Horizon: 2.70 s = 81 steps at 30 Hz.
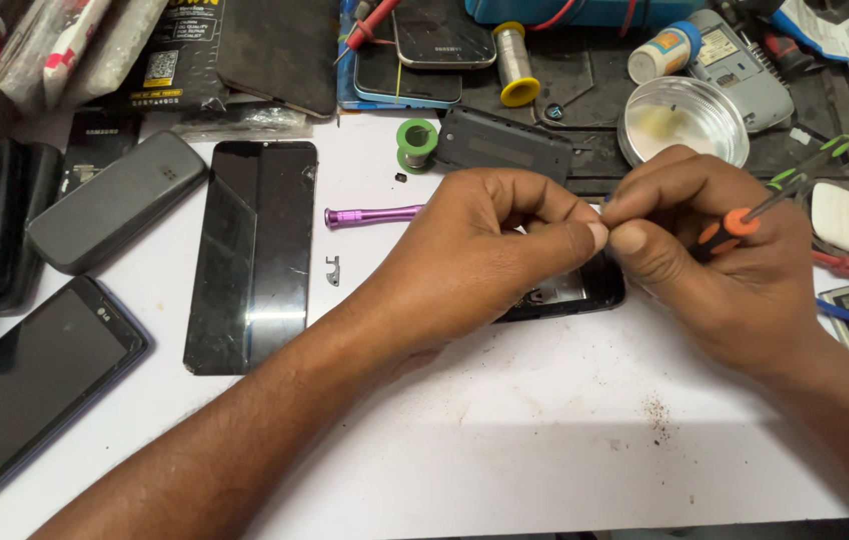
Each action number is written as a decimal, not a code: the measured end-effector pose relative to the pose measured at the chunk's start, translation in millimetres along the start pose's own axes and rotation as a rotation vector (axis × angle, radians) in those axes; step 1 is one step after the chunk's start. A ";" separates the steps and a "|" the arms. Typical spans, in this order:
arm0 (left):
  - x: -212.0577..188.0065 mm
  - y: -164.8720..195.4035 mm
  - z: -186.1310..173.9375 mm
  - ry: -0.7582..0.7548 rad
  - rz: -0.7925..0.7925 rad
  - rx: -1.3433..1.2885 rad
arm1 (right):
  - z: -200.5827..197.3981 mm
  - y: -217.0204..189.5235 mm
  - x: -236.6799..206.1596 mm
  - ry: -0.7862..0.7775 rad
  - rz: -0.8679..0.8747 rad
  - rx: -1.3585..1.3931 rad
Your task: The person uses a screwdriver to unscrew and pry open the back cover of a smartphone on a cluttered workbench, working on the exposed internal components and repeatedly picking up small screws and parts from a metal dish while other phones and repair tools lie around the table.
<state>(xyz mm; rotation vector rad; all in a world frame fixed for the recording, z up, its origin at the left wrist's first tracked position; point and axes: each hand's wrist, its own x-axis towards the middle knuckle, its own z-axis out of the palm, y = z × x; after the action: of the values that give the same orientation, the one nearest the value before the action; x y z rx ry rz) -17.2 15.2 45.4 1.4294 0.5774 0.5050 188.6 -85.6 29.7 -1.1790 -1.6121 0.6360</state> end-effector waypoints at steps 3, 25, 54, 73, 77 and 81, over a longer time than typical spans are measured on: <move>0.7 -0.1 -1.2 0.007 0.062 -0.038 | -1.6 -4.1 0.7 0.103 0.165 0.014; -2.5 5.4 -2.7 0.014 0.077 0.260 | 0.4 -15.4 4.0 0.042 -0.019 -0.264; -7.0 2.6 -20.3 0.156 0.217 1.097 | -2.7 -9.5 15.3 -0.342 -0.007 -0.552; -6.2 4.9 -18.6 0.153 0.195 1.098 | -2.6 -12.0 16.7 -0.361 -0.021 -0.616; -6.1 6.0 -18.7 0.142 0.177 1.101 | -2.1 -12.0 15.0 -0.338 -0.031 -0.584; -4.9 6.7 -18.0 0.128 0.149 1.121 | -2.3 -10.4 14.8 -0.319 -0.023 -0.552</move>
<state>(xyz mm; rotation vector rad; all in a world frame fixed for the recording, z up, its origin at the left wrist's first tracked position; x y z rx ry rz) -32.5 26.3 51.5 2.5256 0.9286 0.3914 186.3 -76.4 45.3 -1.5036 -2.1561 0.3817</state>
